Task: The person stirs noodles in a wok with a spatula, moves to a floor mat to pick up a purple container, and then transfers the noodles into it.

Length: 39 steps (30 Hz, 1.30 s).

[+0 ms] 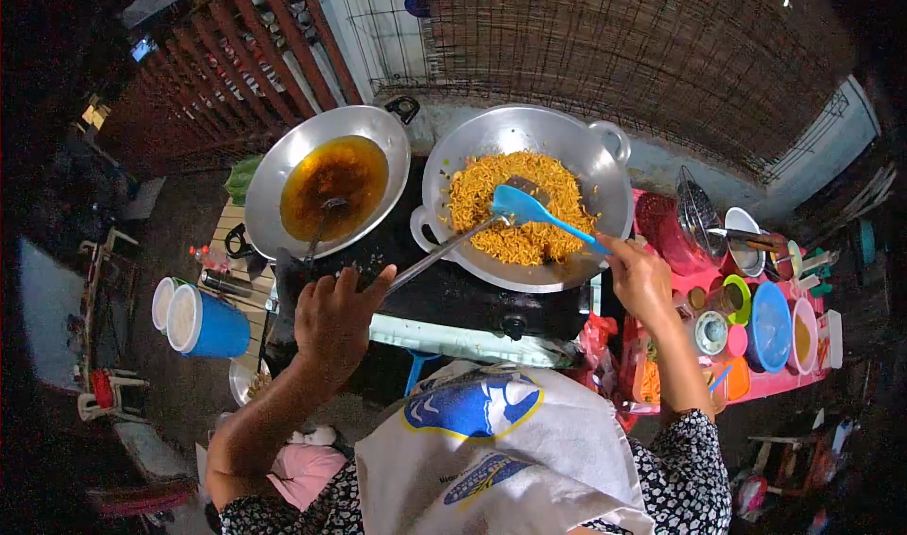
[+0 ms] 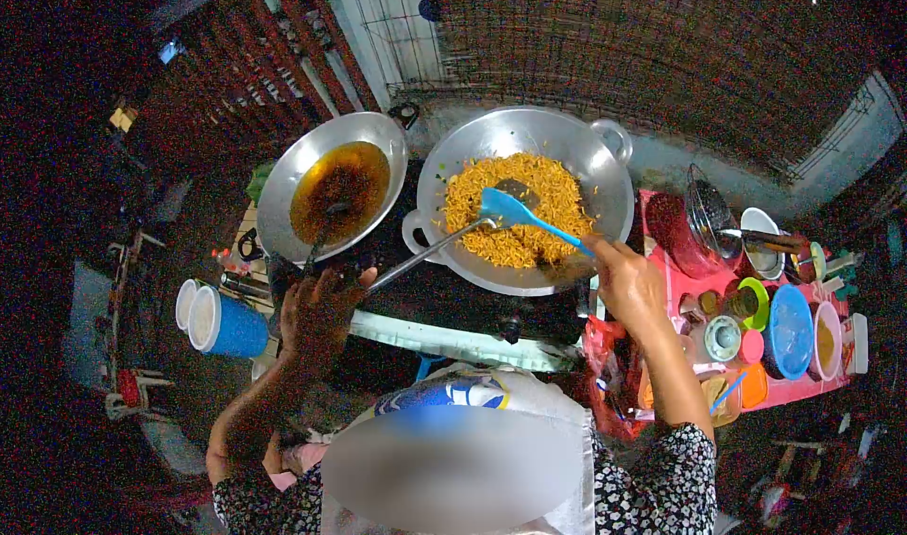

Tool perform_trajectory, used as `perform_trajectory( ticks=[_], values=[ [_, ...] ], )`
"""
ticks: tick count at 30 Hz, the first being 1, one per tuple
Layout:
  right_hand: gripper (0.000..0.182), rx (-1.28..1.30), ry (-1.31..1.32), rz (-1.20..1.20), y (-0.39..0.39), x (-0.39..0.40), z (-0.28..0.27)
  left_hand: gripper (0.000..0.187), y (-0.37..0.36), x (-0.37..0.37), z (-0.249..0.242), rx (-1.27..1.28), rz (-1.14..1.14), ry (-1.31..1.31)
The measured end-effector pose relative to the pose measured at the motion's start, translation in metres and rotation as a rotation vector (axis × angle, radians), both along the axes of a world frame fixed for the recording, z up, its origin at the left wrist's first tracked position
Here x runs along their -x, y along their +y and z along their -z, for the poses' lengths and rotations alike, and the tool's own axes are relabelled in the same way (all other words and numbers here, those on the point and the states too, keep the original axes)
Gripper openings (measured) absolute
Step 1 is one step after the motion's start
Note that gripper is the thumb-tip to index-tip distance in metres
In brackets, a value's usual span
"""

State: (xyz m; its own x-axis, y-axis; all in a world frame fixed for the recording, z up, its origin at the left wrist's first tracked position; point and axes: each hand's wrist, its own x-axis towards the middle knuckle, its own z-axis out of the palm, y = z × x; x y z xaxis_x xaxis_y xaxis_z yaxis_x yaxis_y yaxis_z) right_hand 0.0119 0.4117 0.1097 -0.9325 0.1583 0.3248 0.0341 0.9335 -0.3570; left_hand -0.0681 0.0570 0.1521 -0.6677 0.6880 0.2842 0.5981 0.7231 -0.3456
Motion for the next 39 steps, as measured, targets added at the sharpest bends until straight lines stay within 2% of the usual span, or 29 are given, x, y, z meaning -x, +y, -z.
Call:
perform_trajectory(
  ticks=[3,6,8,10,13,16,18,20,22,24,26,27,30,32,35,38,39],
  values=[
    [0.031,-0.005,0.03,0.01,0.008,-0.001,-0.009,0.048,0.001,-0.003,-0.008,0.045,-0.037,-0.018],
    [0.031,0.053,0.006,-0.08,0.012,-0.003,-0.016,0.045,0.0,-0.004,-0.009,0.026,-0.034,-0.012],
    [0.03,-0.089,-0.048,-0.037,0.006,-0.003,-0.015,0.045,0.0,-0.005,-0.009,0.102,-0.059,0.035],
    [0.028,-0.122,0.01,-0.025,0.004,0.001,-0.009,0.047,-0.001,-0.004,-0.007,0.109,-0.059,0.04],
    [0.03,-0.109,0.039,0.049,0.002,0.003,-0.011,0.048,-0.001,-0.004,-0.01,0.136,-0.09,0.051],
    [0.035,0.037,0.044,-0.066,-0.003,-0.005,-0.012,0.048,-0.004,-0.002,-0.011,0.146,-0.128,0.007],
    [0.038,-0.083,0.031,-0.004,-0.003,-0.003,0.005,0.048,-0.006,0.0,-0.01,0.136,-0.136,-0.035],
    [0.04,-0.077,0.025,0.016,-0.002,0.002,0.005,0.049,-0.008,0.001,-0.006,0.142,-0.133,-0.023],
    [0.033,-0.094,-0.003,0.153,-0.003,0.006,-0.001,0.049,-0.008,-0.002,-0.01,0.123,-0.128,-0.027],
    [0.033,-0.033,-0.011,0.13,-0.003,0.004,0.001,0.049,-0.008,-0.001,-0.012,0.103,-0.121,-0.034],
    [0.041,-0.035,0.087,-0.056,-0.012,0.002,0.01,0.049,-0.008,-0.001,-0.012,0.035,-0.11,-0.028],
    [0.04,-0.047,-0.01,0.02,-0.018,0.004,0.01,0.049,-0.008,-0.001,-0.013,0.038,-0.109,-0.031],
    [0.04,-0.072,-0.001,0.124,-0.006,0.016,0.016,0.048,-0.007,-0.001,-0.015,0.047,-0.134,-0.04],
    [0.038,-0.033,-0.005,0.15,-0.003,0.013,0.007,0.046,-0.01,-0.001,-0.012,0.055,-0.118,-0.038],
    [0.036,0.247,0.035,0.045,-0.01,0.0,-0.003,0.045,-0.01,0.002,-0.014,0.085,-0.204,-0.101],
    [0.037,0.243,-0.006,-0.005,-0.027,-0.016,-0.004,0.042,-0.011,0.004,-0.015,0.056,-0.228,-0.116],
    [0.037,0.13,0.019,0.031,-0.03,-0.017,-0.002,0.042,-0.012,0.005,-0.014,0.054,-0.23,-0.116]
  ],
)
